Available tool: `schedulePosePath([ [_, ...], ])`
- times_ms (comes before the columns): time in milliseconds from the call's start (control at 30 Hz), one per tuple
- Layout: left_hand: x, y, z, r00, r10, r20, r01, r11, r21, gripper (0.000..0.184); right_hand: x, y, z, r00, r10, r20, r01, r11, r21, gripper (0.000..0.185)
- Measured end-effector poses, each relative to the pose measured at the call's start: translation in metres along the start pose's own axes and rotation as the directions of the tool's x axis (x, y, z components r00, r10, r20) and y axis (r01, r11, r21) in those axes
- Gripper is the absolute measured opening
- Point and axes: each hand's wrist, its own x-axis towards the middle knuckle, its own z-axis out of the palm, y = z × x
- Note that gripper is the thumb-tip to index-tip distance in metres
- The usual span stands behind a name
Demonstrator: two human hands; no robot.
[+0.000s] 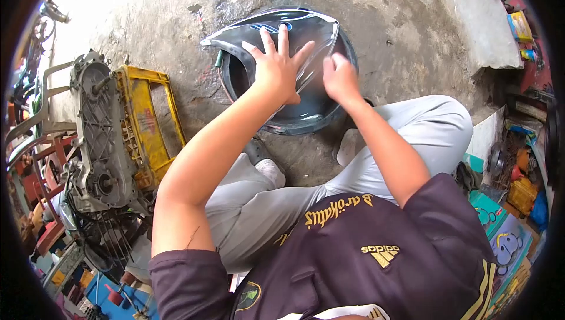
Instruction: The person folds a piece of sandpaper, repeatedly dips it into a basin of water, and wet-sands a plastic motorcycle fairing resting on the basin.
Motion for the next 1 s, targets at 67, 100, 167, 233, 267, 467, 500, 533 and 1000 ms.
schedulePosePath([
  [67,0.002,0.000,0.001,1.000,0.000,-0.005,0.000,1.000,0.005,0.141,-0.010,-0.006,-0.002,0.999,0.031,0.026,-0.031,0.999,-0.019,0.032],
  [100,0.001,0.000,0.000,1.000,0.001,-0.003,-0.001,1.000,0.002,0.141,-0.004,-0.007,-0.003,0.999,0.029,0.026,-0.028,0.999,-0.018,0.032],
  [167,0.002,-0.001,0.001,1.000,-0.001,0.001,0.001,1.000,-0.005,0.141,0.007,-0.006,-0.004,1.000,0.011,-0.024,-0.011,1.000,-0.017,0.030],
  [233,0.000,0.000,0.001,1.000,0.002,0.003,-0.002,1.000,-0.012,0.140,-0.007,-0.001,0.000,0.998,-0.062,-0.023,0.062,0.998,-0.007,0.029],
  [267,0.000,0.000,0.000,1.000,0.005,0.008,-0.005,1.000,-0.011,0.140,-0.011,0.001,0.000,0.989,-0.148,-0.026,0.148,0.989,0.002,0.028],
  [467,-0.001,-0.001,0.004,1.000,0.008,0.012,-0.008,1.000,-0.014,0.141,-0.009,-0.004,-0.002,0.995,-0.100,-0.014,0.100,0.995,-0.024,0.027],
  [500,0.001,-0.001,0.002,1.000,0.007,0.000,-0.007,1.000,-0.019,0.141,-0.016,-0.004,0.000,0.994,-0.106,0.012,0.107,0.994,-0.015,0.027],
  [533,0.003,-0.001,0.000,1.000,0.004,-0.007,-0.005,1.000,-0.022,0.141,-0.018,-0.004,0.001,0.993,-0.114,0.040,0.114,0.993,-0.009,0.027],
  [1000,0.000,-0.001,0.001,1.000,0.011,-0.011,-0.011,1.000,-0.004,0.140,-0.024,-0.007,0.003,0.978,-0.202,0.048,0.202,0.979,0.009,0.031],
])
